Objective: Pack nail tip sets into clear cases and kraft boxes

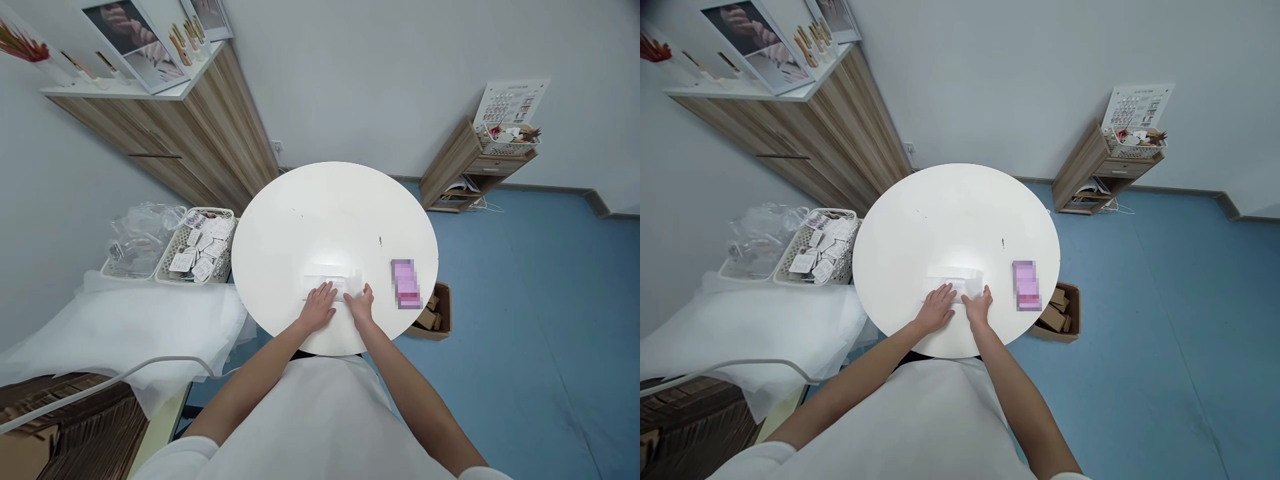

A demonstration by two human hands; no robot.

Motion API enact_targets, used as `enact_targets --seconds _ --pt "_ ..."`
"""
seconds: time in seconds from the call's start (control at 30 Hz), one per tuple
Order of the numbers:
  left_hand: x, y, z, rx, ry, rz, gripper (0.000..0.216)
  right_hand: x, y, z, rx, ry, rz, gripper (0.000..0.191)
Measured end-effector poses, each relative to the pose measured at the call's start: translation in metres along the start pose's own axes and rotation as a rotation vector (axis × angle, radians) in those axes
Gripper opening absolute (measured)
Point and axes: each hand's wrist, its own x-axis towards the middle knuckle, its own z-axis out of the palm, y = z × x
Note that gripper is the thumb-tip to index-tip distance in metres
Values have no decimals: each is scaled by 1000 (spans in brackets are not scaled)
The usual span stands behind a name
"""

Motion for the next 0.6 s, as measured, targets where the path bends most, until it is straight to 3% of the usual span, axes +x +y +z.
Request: enact_targets --seconds 0.07,0.2,0.27,0.43,0.6 --pt "1 1 -3 -20 -4 -10 49 9 -9 2 13 -18 28 78" --pt "-3 2 -7 -26 -25 3 46 16 -19 -6 -66 -168 21 41" --pt "-11 1 -7 -12 -50 15 45 10 -17 -10 -89 -175 7 28" --pt "-36 -4 -6 -12 -96 63 50 -16 -6 -5 -108 -143 -20 22" --pt "-39 -12 -16 -79 -129 69 46 -31 -10 17 -59 -228 -74 25"
